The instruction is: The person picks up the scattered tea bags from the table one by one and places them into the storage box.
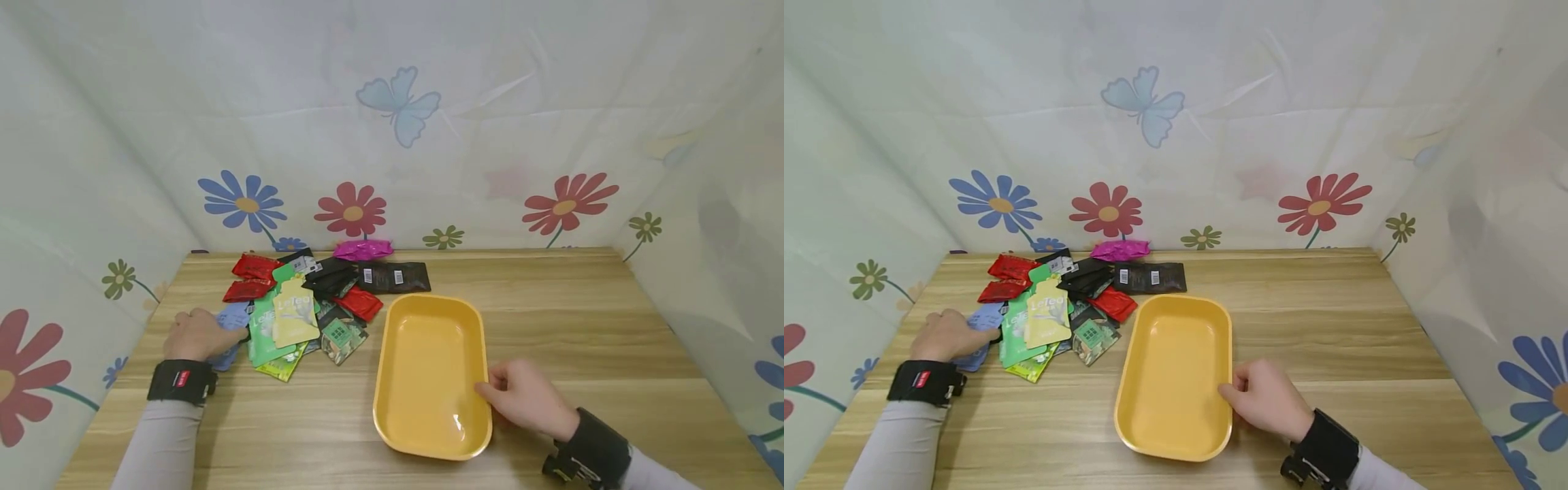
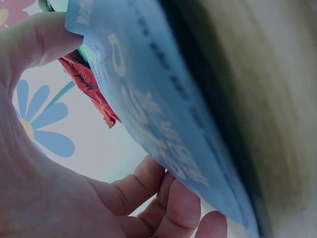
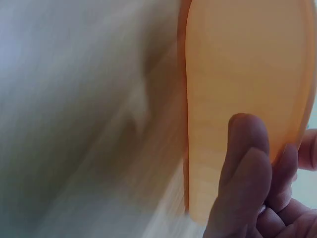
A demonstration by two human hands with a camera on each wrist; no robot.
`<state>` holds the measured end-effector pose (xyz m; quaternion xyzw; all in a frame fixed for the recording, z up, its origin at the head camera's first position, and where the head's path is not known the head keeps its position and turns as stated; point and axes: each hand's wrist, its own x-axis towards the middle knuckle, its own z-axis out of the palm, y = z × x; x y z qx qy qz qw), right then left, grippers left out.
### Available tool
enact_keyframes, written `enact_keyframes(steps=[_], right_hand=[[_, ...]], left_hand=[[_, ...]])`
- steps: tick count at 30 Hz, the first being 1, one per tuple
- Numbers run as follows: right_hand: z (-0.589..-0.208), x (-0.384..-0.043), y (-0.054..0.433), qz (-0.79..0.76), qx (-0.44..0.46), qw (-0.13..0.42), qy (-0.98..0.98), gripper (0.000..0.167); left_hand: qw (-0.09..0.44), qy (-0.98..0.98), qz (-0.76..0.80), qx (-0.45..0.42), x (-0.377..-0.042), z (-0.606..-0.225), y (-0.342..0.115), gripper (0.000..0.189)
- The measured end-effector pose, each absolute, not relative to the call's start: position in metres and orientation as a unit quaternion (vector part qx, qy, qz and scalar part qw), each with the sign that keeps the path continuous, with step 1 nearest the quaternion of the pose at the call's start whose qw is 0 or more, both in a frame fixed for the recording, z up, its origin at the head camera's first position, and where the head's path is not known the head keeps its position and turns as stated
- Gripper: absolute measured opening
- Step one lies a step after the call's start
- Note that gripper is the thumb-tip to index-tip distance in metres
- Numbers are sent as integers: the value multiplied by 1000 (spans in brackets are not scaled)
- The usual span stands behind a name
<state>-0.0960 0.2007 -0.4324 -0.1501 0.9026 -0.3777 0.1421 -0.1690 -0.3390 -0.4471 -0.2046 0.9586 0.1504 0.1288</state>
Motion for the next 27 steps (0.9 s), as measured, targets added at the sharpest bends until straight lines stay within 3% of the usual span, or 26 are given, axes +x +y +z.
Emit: enact_keyframes(steps=[3,8,18,27], right_hand=[[-435,-91,195,-404,-148,160,888,35],[-438,-97,193,-394,-132,139,899,31],[-446,-134,198,-413,-140,101,894,39],[-456,-147,198,-434,-150,123,880,37]], left_hand=[[130,958,152,-204,-168,-446,-341,95],[134,961,141,-197,-165,-439,-343,91],[178,953,152,-191,-160,-430,-349,58],[194,956,161,-151,-156,-421,-355,75]])
